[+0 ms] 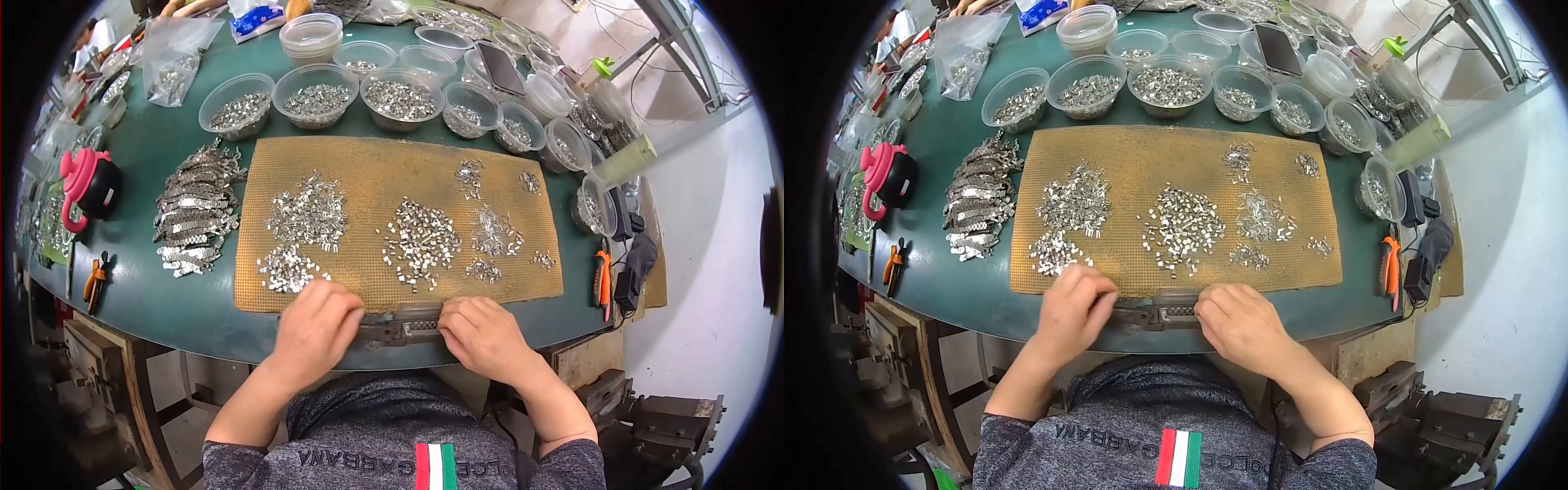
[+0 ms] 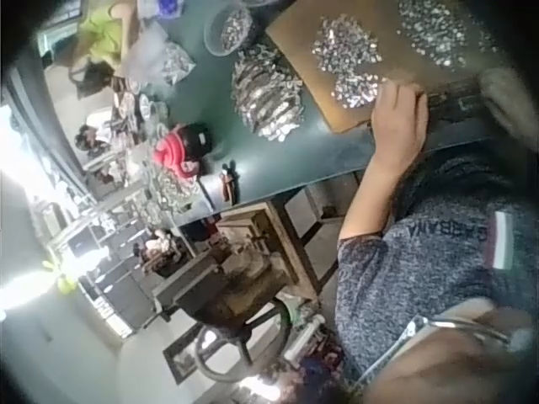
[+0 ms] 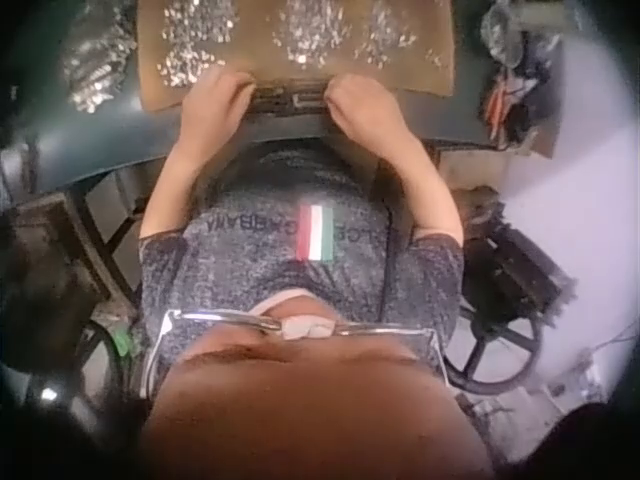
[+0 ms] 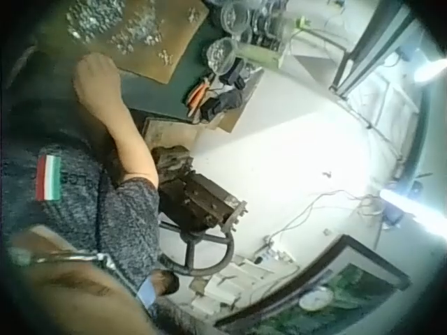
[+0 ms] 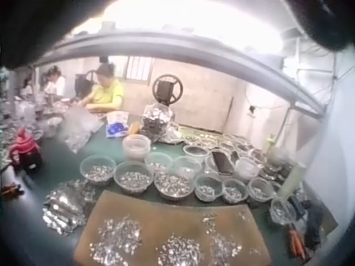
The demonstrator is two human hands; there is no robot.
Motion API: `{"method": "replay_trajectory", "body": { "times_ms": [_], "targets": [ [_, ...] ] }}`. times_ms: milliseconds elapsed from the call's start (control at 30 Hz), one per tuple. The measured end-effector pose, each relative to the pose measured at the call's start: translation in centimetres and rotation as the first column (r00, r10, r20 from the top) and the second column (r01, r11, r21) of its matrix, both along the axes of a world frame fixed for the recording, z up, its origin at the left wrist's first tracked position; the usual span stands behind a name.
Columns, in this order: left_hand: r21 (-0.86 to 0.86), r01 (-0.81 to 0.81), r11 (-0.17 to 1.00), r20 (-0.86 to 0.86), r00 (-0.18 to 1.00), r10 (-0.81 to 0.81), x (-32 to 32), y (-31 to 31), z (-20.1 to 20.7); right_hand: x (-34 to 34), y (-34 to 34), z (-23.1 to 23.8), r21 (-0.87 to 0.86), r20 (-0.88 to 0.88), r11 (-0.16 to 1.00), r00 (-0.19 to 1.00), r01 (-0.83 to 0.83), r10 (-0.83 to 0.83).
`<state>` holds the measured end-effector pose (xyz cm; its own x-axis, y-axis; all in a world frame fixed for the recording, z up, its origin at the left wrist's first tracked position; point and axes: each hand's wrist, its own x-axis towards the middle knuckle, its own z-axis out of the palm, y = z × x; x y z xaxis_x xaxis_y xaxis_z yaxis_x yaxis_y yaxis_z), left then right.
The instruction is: The person selects small metal components from a sorting board and places them into a manual press for assembly.
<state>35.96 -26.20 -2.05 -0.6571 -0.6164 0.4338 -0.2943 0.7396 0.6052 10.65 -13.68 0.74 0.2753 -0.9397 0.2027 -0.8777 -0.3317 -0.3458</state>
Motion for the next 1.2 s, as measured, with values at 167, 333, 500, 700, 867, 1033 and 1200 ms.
{"method": "replay_trajectory", "body": {
  "times_ms": [167, 333, 500, 700, 867, 1033, 1200],
  "targets": [
    [0.021, 0.123, 0.992, -0.059, 0.991, -0.122, -3.3, 1.8, 0.0, 0.8, 0.6, -0.5, -0.104, -0.075, 0.994, 0.996, 0.041, -0.049],
    [-0.015, 0.214, 0.977, -0.023, 0.976, -0.215, -5.6, 3.3, -0.7, 0.3, 0.7, -0.1, -0.035, 0.091, 0.995, 0.992, 0.092, -0.089],
    [-0.054, 0.216, 0.975, 0.044, 0.976, -0.214, -6.6, 3.7, -1.1, 0.3, 0.7, -0.4, -0.005, 0.135, 0.991, 0.982, 0.134, -0.132],
    [0.004, 0.261, 0.965, -0.004, 0.965, -0.261, -5.7, 2.9, -0.6, 0.1, 0.5, -0.7, -0.016, 0.176, 0.99, 0.975, 0.139, -0.134],
    [0.053, 0.072, 0.996, -0.029, 0.997, -0.071, -1.5, 0.9, 0.7, 1.1, -0.1, -0.2, -0.046, 0.122, 0.987, 0.982, 0.153, -0.146],
    [0.121, -0.174, 0.977, -0.047, 0.982, 0.181, 3.1, -0.7, -0.1, 1.7, -0.9, 1.0, 0.003, 0.044, 0.993, 0.992, 0.122, -0.122],
    [0.108, -0.235, 0.966, -0.023, 0.971, 0.238, 5.0, -1.0, -0.3, 4.0, -4.5, 1.1, -0.06, 0.131, 0.998, 0.991, -0.009, 0.017]
  ]
}}
